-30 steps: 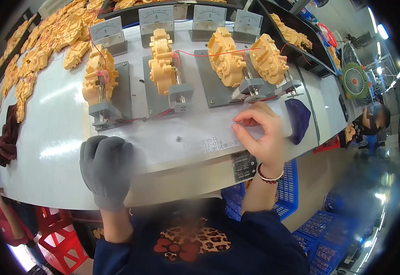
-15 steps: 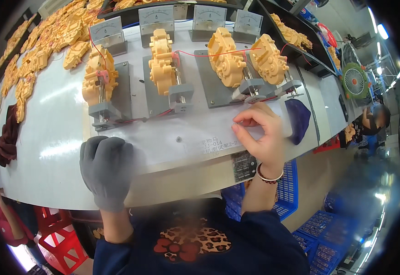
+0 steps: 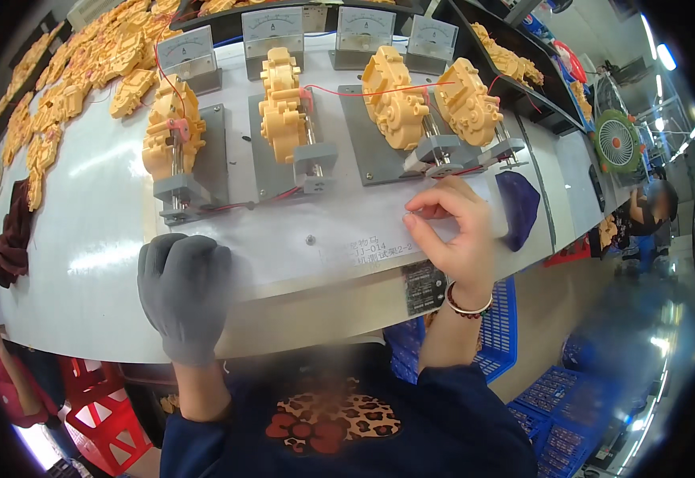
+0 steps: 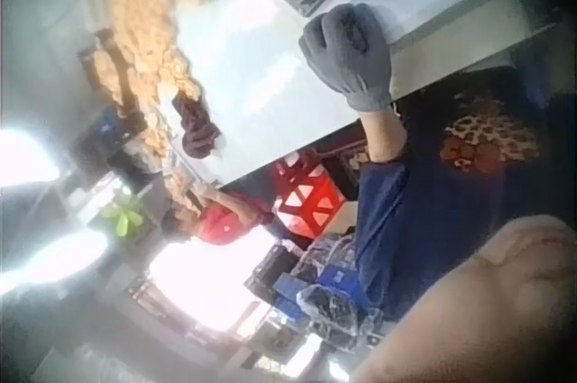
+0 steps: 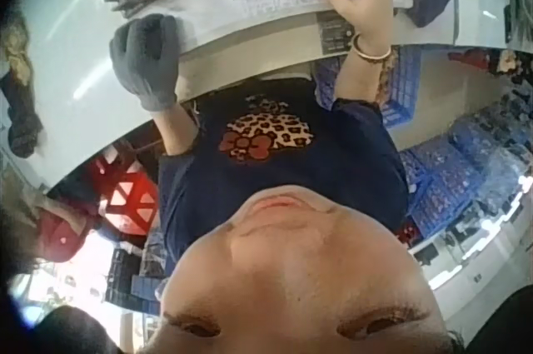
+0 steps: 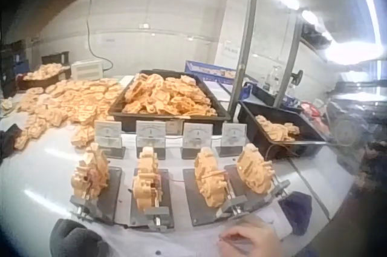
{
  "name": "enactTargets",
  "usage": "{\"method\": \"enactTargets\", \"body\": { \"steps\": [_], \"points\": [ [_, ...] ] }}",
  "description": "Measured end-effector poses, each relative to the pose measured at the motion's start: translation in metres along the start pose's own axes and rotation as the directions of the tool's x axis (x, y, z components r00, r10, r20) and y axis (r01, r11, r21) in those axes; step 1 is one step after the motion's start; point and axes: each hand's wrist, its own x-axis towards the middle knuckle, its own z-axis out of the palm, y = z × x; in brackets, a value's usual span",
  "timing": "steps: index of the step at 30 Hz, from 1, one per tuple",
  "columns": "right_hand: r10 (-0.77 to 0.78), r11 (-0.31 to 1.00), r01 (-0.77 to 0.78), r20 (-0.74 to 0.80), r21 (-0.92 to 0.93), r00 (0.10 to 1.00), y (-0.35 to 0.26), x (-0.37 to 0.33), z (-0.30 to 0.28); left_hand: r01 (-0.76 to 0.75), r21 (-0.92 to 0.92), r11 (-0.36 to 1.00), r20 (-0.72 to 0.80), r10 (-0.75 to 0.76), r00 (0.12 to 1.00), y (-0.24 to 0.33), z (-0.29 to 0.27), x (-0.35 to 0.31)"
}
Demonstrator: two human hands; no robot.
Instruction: Testing toy waffles on a mechanical jig to verify structural or weight specifications in a factory setting.
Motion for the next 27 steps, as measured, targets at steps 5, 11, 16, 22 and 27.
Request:
{"method": "enactTargets", "body": {
  "steps": [5, 11, 16, 22, 27],
  "points": [
    [0.001, 1.000, -0.001, -0.007, 0.014, 1.000, -0.0002, -0.0001, 0.0002, 0.002, -0.002, 1.000, 0.006, -0.002, 1.000, 0.0001, 0.0001, 0.0003],
    [-0.002, 1.000, 0.002, -0.001, -0.005, 1.000, 0.0005, -0.0004, 0.0001, 0.020, -0.008, 1.000, 0.007, -0.020, 1.000, 0.0014, -0.0001, 0.0002],
    [0.006, 1.000, -0.006, -0.005, -0.016, 1.000, 0.0002, -0.0002, -0.0003, 0.014, -0.004, 1.000, 0.001, -0.014, 1.000, 0.0011, 0.0005, 0.0010],
    [-0.006, 1.000, 0.006, -0.004, -0.011, 1.000, -0.0003, 0.0000, -0.0001, 0.007, 0.002, 1.000, -0.004, -0.007, 1.000, 0.0015, 0.0005, 0.0009],
    [0.006, 1.000, -0.006, 0.002, -0.013, 1.000, -0.0013, -0.0002, -0.0004, 0.021, -0.012, 1.000, -0.005, -0.021, 1.000, 0.0012, 0.0004, 0.0008]
  ]
}}
